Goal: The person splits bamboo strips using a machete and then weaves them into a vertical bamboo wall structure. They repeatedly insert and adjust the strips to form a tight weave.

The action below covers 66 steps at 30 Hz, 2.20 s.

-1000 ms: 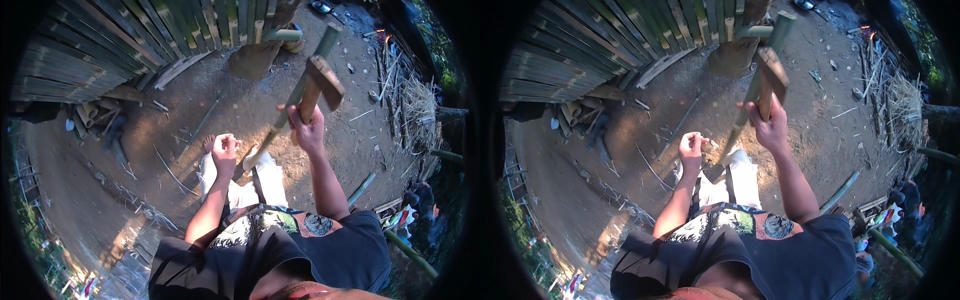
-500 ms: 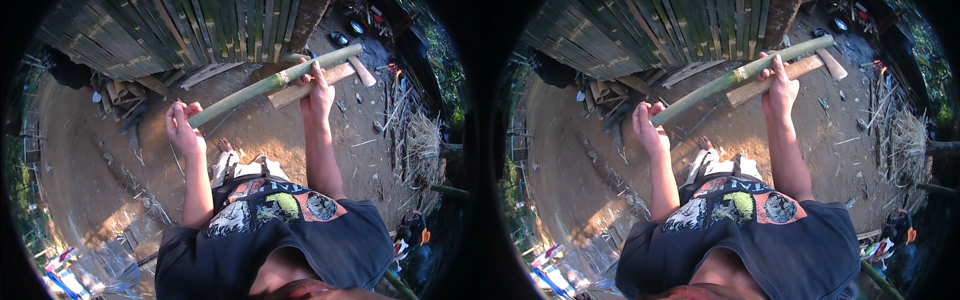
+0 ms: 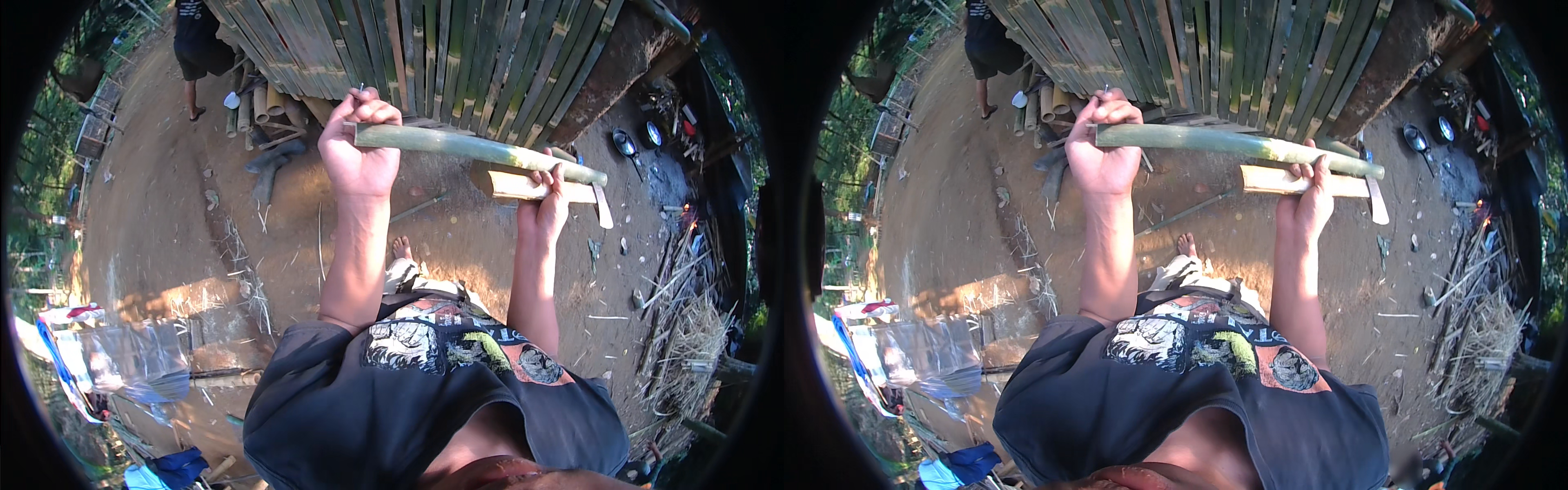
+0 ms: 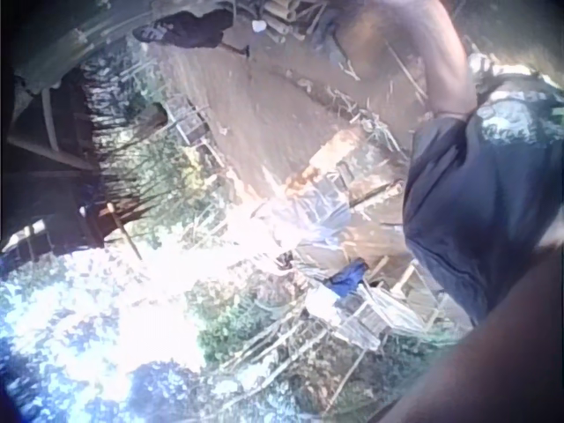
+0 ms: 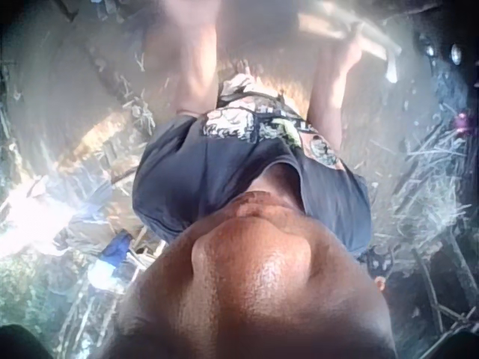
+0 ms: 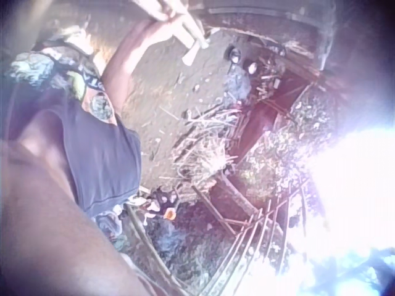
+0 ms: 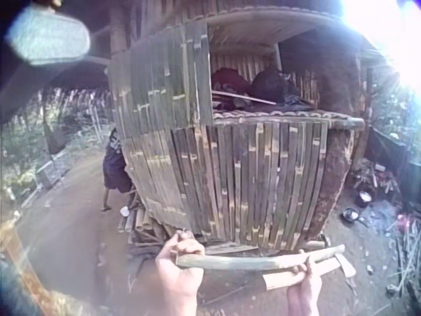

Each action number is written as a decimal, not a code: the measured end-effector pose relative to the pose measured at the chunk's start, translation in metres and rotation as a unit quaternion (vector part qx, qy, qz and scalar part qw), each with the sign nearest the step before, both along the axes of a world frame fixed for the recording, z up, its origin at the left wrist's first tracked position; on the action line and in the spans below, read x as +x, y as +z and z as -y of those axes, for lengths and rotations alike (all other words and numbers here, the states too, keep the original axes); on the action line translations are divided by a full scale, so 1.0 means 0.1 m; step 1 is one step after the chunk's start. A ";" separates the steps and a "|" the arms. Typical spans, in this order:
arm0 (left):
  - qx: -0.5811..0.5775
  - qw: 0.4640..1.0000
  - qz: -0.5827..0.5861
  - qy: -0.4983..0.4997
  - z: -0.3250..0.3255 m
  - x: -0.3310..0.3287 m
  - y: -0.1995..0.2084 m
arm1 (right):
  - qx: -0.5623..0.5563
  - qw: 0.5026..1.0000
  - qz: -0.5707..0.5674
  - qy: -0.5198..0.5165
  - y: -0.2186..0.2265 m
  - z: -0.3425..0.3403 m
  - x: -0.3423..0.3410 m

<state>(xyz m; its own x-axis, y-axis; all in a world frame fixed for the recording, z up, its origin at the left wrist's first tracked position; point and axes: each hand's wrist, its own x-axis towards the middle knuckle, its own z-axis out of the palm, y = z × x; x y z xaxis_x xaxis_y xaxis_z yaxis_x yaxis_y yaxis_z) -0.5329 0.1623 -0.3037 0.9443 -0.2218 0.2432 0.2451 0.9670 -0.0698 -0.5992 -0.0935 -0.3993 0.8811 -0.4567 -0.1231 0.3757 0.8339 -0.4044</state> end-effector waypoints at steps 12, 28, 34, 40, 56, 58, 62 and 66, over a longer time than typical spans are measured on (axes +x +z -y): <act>0.209 0.954 -0.140 0.161 0.16 0.22 -0.29 | 0.084 0.996 0.020 0.021 -0.17 0.15 0.01; 0.530 0.790 0.138 0.275 0.56 0.77 0.62 | 0.016 0.985 -0.051 -0.164 -0.12 0.64 -0.43; 0.548 0.767 0.226 0.245 0.96 1.51 1.09 | -0.048 0.959 -0.069 -0.269 -0.14 0.99 -0.41; 0.452 0.794 0.349 0.206 1.37 1.62 1.41 | -0.035 0.919 -0.128 -0.372 -0.09 1.06 -0.27; 0.159 0.859 0.414 -0.258 1.52 1.73 1.61 | -0.063 0.909 -0.204 -0.358 0.05 1.14 0.70; 0.144 0.842 0.443 -0.272 1.59 1.75 1.66 | -0.073 0.915 -0.201 -0.343 0.25 1.15 0.84; 0.093 0.829 0.507 -0.215 1.90 1.80 1.64 | -0.119 0.922 -0.154 -0.334 0.17 1.35 0.85; 0.012 0.800 0.574 -0.175 2.14 1.91 1.57 | -0.112 0.909 -0.167 -0.365 0.29 1.39 0.91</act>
<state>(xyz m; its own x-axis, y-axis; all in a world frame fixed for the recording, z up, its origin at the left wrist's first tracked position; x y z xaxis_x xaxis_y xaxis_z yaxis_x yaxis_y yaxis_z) -0.3421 -0.0519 -0.1469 -0.0196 -0.4413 0.8972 0.3901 0.8229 0.4132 -0.5085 -0.2320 -0.3705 0.2632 -0.9513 -0.1606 0.6211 0.2945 -0.7263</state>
